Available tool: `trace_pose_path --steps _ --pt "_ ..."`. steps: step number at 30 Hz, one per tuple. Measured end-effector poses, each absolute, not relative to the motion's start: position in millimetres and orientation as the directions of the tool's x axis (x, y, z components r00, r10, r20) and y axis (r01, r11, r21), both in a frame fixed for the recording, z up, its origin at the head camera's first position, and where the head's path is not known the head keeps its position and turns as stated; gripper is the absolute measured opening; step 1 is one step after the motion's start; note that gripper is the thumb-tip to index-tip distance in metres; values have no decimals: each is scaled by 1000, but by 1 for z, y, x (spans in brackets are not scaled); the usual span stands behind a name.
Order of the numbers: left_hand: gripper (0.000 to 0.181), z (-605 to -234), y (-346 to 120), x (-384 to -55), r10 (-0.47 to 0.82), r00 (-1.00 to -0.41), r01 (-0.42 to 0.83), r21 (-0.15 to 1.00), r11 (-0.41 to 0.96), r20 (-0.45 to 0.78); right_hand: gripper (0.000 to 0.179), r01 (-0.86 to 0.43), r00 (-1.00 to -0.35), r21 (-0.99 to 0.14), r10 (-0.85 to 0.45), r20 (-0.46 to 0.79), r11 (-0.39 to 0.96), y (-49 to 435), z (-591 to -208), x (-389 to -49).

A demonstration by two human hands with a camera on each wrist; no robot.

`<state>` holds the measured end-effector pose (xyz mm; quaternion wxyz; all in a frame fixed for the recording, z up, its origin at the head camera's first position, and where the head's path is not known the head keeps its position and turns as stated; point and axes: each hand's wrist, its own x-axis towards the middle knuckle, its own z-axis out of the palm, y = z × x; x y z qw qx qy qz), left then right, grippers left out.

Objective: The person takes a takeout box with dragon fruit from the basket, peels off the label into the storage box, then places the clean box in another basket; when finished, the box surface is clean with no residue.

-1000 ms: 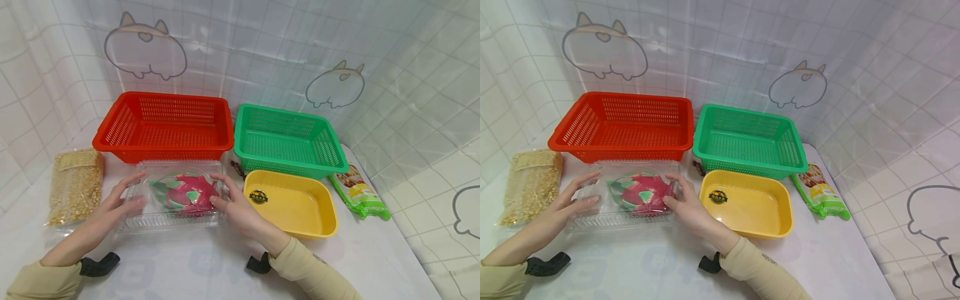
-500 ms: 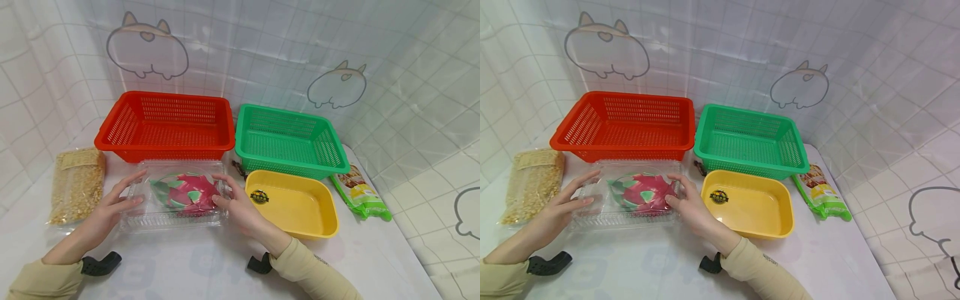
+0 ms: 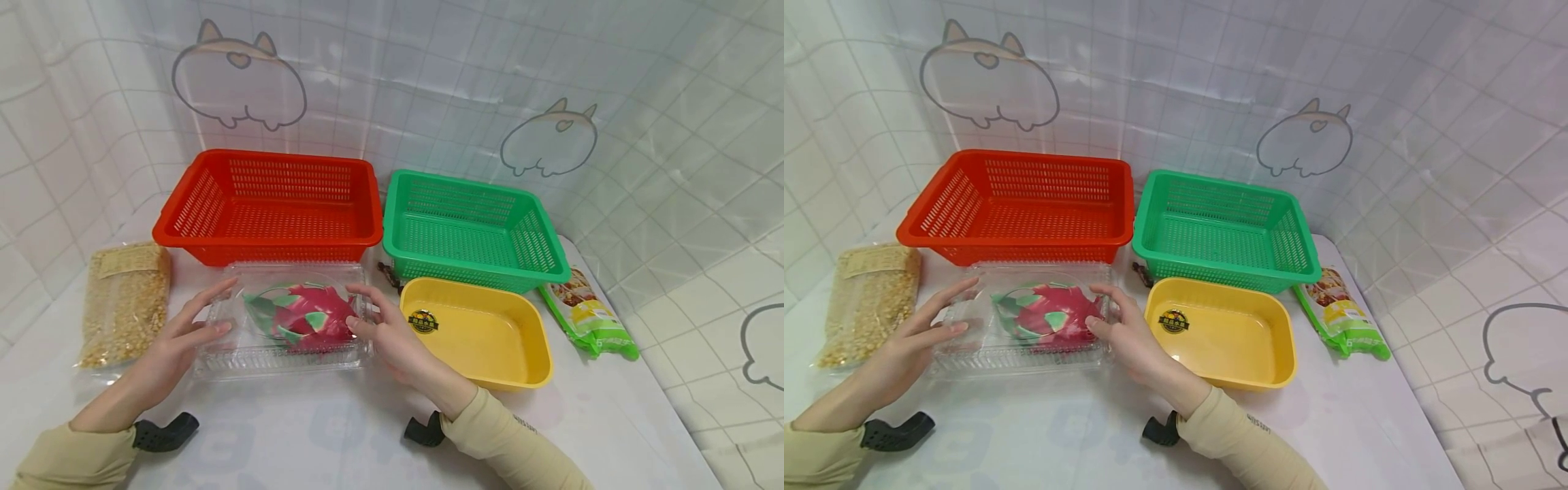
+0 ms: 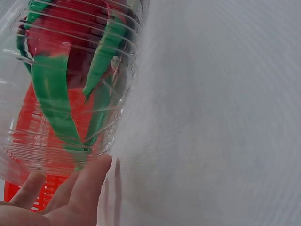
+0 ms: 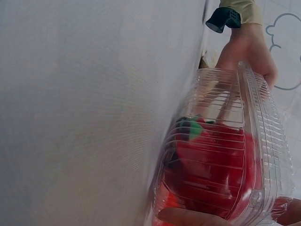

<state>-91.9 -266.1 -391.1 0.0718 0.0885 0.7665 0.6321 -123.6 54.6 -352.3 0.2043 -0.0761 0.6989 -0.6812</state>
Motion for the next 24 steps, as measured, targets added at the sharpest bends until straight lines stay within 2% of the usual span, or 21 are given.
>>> trace_pose_path --steps 9,18,24 --pt "61 -390 -268 -89 236 -970 103 980 172 60 48 173 -903 -983 -390 -183 60 57 -351 -126" --pt "62 -383 -265 -88 328 -917 233 972 -27 229 48 148 -902 -987 -401 -159 59 65 -339 -127" --pt "65 -381 -267 -86 347 -910 213 973 -83 229 49 157 -890 -987 -428 -157 35 70 -333 -128"
